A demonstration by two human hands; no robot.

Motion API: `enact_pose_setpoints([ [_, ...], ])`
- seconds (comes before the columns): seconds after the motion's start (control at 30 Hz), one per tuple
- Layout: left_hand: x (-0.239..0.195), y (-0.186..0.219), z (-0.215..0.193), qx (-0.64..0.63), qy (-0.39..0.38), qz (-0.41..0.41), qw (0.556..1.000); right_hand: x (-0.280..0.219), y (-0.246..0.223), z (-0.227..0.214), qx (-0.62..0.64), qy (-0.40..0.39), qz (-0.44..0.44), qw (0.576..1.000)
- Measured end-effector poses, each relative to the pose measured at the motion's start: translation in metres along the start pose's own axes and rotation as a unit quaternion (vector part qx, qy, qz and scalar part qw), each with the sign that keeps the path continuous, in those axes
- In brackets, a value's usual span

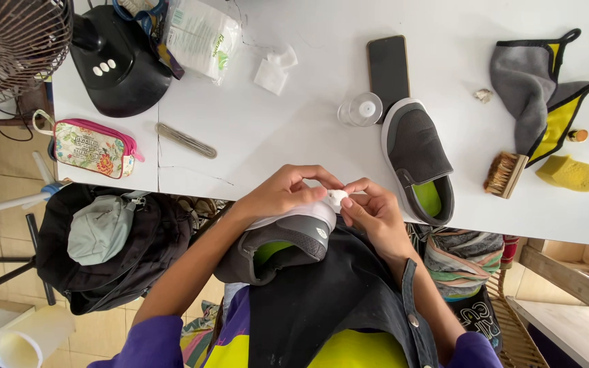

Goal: The person cleans a gray slip-on shoe with a white sole using a cotton swab. They wipe the white sole, the gray upper, and the interior of the shoe, then flip the shoe to clean the bottom sole.

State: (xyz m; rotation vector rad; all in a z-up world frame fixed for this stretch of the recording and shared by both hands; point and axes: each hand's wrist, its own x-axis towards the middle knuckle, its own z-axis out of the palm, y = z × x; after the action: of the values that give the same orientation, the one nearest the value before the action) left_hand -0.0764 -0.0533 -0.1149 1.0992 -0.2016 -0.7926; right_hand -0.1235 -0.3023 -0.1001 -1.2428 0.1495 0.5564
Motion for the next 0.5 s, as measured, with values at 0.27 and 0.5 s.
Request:
enact_pose_setpoints([
  [0.27, -0.003, -0.03, -0.015, 0.025, 0.063, 0.011, 0.998, 0.008, 0.006, -0.002, -0.063, 0.023, -0.02, 0.998],
  [0.5, 0.001, -0.019, -0.007, 0.043, 0.071, 0.024, 0.996, 0.008, -0.006, 0.008, -0.143, 0.039, -0.062, 0.987],
])
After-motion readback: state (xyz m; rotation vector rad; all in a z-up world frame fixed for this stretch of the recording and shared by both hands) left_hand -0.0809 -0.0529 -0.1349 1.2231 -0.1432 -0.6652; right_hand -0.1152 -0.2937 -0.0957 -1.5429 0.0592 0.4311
